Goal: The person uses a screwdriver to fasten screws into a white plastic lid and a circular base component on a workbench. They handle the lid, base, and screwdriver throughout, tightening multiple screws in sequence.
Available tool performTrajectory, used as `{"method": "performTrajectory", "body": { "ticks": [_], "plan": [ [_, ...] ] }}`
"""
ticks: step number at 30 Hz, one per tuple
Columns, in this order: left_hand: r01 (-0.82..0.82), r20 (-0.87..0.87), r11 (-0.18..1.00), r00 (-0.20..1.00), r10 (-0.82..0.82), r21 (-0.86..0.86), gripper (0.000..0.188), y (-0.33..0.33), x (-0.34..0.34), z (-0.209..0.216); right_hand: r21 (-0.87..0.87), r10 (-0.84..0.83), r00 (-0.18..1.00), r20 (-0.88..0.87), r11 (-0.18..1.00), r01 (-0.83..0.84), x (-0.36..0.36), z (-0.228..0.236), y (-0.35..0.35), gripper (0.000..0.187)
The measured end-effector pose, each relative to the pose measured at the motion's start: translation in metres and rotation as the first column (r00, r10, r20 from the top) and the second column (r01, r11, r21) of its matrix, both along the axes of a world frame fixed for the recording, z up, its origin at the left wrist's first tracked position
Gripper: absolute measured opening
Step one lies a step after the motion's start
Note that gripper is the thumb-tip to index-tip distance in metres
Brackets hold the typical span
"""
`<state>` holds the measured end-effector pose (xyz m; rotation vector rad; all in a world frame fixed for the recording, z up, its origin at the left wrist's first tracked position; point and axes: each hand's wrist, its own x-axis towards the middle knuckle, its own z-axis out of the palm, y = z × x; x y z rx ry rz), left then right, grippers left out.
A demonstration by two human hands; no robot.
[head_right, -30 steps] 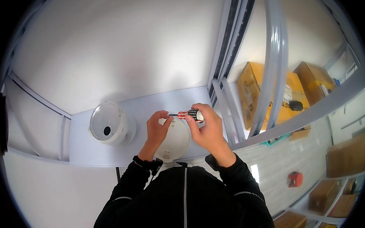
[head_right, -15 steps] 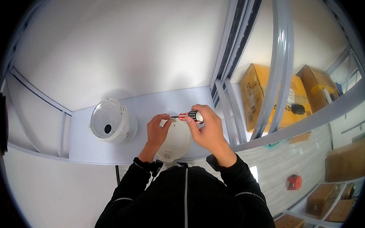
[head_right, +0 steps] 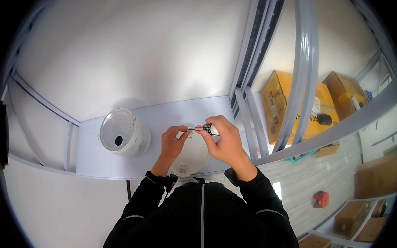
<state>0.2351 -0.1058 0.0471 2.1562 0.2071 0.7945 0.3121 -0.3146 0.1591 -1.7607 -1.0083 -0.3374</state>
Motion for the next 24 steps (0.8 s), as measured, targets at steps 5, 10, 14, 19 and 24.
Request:
{"method": "performTrajectory", "body": {
  "ticks": [5, 10, 14, 19, 24],
  "plan": [
    [0.014, 0.001, 1.000, 1.000, -0.014, 0.020, 0.014, 0.0037, -0.0008, -0.0043, 0.000, 0.008, 1.000, 0.000, 1.000, -0.008, -0.0020, -0.0008, -0.0003, 0.027],
    [0.024, -0.017, 0.999, 1.000, -0.023, 0.034, 0.016, 0.0031, -0.0016, -0.0032, 0.000, 0.000, 0.999, -0.051, 1.000, 0.000, -0.0054, 0.0001, -0.0011, 0.026],
    [0.007, -0.008, 1.000, 1.000, -0.007, 0.012, 0.015, 0.0014, -0.0014, -0.0057, -0.003, -0.042, 0.998, -0.038, 0.999, 0.042, -0.0065, -0.0015, -0.0017, 0.026],
    [0.018, -0.009, 0.999, 1.000, -0.018, 0.027, 0.014, 0.0040, -0.0030, -0.0082, 0.021, -0.058, 0.998, -0.028, 0.998, 0.059, -0.0067, -0.0010, -0.0007, 0.027],
    [0.022, -0.004, 0.999, 1.000, -0.022, 0.043, 0.015, 0.0053, -0.0048, -0.0092, -0.005, -0.039, 0.998, -0.043, 0.999, 0.038, -0.0080, -0.0007, 0.0001, 0.026]
  ]
}}
